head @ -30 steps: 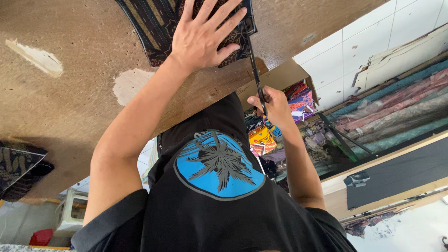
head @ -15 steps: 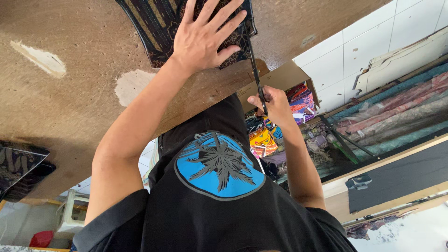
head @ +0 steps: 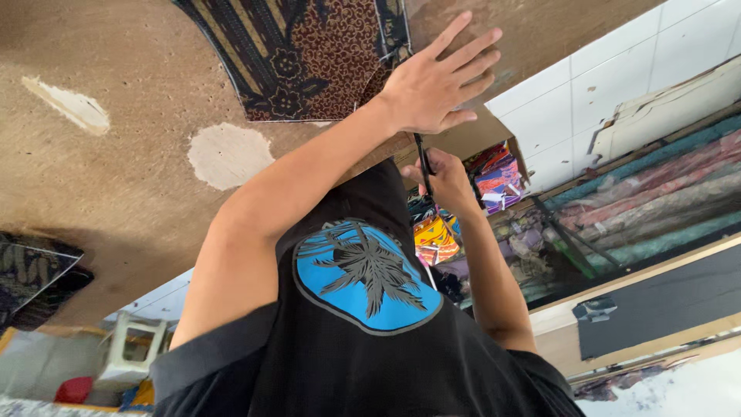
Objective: The person aligns a patterned fabric on a wooden table and uses a handheld electric cutting machine to cut along marked lines. They then use scissors to trim the edges and fold the cut fabric piece.
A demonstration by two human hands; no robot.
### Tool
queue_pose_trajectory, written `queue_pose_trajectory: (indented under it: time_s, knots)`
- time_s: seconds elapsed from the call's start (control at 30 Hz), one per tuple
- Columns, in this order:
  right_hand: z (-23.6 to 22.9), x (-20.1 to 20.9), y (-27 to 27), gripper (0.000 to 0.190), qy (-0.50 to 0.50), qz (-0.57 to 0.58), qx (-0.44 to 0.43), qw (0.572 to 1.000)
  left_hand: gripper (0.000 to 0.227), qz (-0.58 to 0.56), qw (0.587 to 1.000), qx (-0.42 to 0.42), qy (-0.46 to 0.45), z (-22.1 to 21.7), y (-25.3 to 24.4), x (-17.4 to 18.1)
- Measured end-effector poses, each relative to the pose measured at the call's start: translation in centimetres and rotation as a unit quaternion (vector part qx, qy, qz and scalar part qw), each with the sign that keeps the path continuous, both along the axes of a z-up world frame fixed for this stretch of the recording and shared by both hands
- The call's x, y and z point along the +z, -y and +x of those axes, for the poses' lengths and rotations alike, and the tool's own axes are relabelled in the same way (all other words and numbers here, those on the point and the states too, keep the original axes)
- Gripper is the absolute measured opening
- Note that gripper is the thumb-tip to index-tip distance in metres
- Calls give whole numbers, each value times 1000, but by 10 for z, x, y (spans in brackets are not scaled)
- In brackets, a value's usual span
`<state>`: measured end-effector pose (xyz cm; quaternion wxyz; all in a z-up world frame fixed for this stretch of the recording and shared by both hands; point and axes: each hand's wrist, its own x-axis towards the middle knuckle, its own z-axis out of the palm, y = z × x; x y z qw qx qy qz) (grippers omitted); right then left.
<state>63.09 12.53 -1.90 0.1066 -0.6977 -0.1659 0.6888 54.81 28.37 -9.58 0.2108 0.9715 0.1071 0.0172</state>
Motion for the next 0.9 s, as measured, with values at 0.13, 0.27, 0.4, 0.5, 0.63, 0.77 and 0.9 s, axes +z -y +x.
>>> queue_pose_trajectory:
  time_s: [0.13,0.27,0.4,0.5,0.63,0.77,0.9]
  knots:
    - [0,1,8,39,1,83,-12,996,65,-7,1000,1,-13,-5,5,-4]
    - [2,-1,6,40,1,64,-39,997,65,-21,999,-11,-27,1,-3,7]
    - [5,-7,2,40,7,81,11,997,62,-39,999,-5,-20,2,-12,12]
    - [9,-5,15,34,-37,66,3,997,58,7,1000,-3,-26,0,-1,11]
    - [13,-15,20,35,-92,71,-42,992,55,7,1000,-6,-24,-1,7,8]
    - [16,-19,20,33,-89,66,-24,994,52,38,999,-21,-16,1,5,5]
    - [12,-17,18,34,-93,63,-41,993,54,22,1000,-14,-12,1,2,1]
